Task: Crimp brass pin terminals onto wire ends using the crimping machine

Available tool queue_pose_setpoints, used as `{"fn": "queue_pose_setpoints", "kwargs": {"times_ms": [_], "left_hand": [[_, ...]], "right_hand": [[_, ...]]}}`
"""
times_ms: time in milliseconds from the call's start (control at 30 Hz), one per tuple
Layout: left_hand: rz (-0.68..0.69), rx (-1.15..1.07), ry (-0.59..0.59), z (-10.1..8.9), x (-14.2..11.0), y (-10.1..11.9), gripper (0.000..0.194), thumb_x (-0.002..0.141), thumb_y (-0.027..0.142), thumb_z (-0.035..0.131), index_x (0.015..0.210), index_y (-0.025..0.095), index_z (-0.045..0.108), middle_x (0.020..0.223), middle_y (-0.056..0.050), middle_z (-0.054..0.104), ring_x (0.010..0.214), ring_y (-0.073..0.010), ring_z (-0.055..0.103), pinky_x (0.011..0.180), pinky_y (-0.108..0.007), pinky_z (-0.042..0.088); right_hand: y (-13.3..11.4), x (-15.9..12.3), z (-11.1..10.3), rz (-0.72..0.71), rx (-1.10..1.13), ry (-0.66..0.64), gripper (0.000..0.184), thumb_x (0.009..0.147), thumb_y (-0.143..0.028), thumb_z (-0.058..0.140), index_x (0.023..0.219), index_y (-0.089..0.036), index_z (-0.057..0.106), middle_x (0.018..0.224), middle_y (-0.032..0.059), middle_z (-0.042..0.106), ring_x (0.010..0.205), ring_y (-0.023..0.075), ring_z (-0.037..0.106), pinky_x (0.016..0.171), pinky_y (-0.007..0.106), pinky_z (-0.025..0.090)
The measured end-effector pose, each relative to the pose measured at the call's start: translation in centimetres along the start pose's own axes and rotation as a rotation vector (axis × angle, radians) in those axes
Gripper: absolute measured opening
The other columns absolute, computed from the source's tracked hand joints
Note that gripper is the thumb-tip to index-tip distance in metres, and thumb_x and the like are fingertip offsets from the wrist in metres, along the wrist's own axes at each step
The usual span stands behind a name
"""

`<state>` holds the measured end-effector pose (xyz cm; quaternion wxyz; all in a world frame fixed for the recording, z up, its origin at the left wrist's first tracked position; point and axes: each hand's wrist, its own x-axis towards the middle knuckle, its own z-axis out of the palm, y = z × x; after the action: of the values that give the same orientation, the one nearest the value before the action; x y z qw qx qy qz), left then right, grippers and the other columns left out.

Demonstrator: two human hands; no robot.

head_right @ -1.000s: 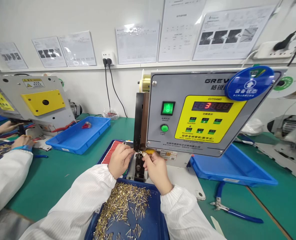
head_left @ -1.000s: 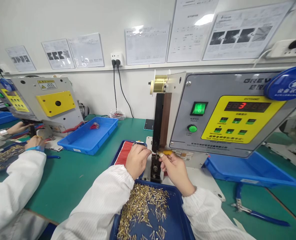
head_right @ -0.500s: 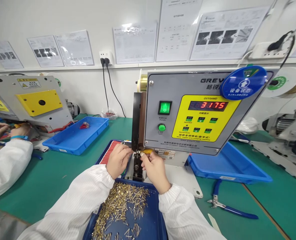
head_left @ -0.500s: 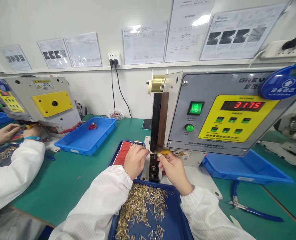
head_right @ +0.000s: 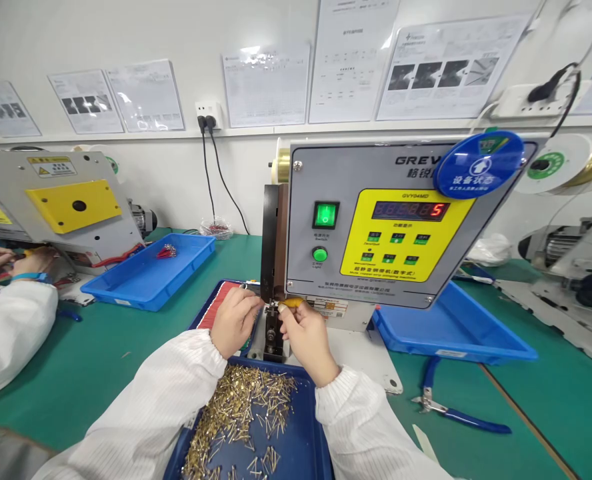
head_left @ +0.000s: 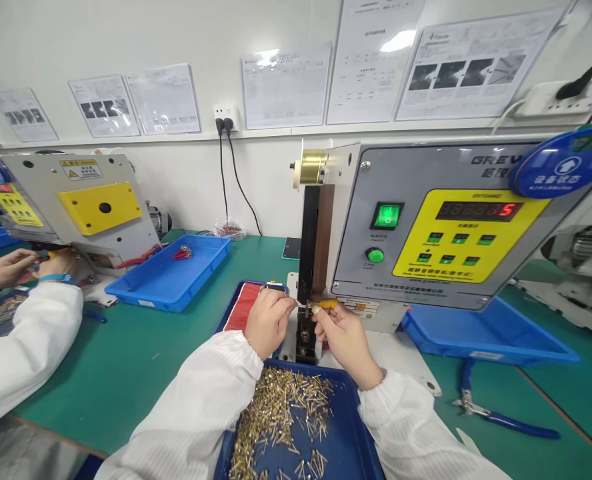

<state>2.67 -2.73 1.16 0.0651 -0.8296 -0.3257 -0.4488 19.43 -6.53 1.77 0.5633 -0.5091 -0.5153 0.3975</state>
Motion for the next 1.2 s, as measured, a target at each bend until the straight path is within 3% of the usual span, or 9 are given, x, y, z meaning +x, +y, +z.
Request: {"fn": "queue_pose_setpoints", "kwargs": {"times_ms": [533,1200], "left_hand": [[-0.006,0.017,0.067,-0.11,0.03,0.11,0.021,0.092,0.016,0.044,0.098,0.021,0.064,0.087,-0.005,0.057,0.084,-0.0165,0.050,0.073,-0.031,0.044],[-0.002,0.015,0.006,-0.05,0.04,0.06,0.019,0.091,0.015,0.044,0.091,0.019,0.063,0.086,-0.005,0.059,0.085,-0.0174,0.050,0.075,-0.032,0.044]], "right_hand": [[0.31,0.04,-0.07,-0.009,0.005,0.007,0.037,0.076,-0.055,0.061,0.069,-0.019,0.056,0.049,-0.0023,0.055,0.039,0.0114,0.050,0.035,0.021,0.039],[0.51,0.00,0.18,-0.041,-0.047,0.034,0.041,0.076,-0.059,0.061,0.070,-0.019,0.055,0.050,-0.0015,0.057,0.040,0.0123,0.051,0.037,0.023,0.041]]}}
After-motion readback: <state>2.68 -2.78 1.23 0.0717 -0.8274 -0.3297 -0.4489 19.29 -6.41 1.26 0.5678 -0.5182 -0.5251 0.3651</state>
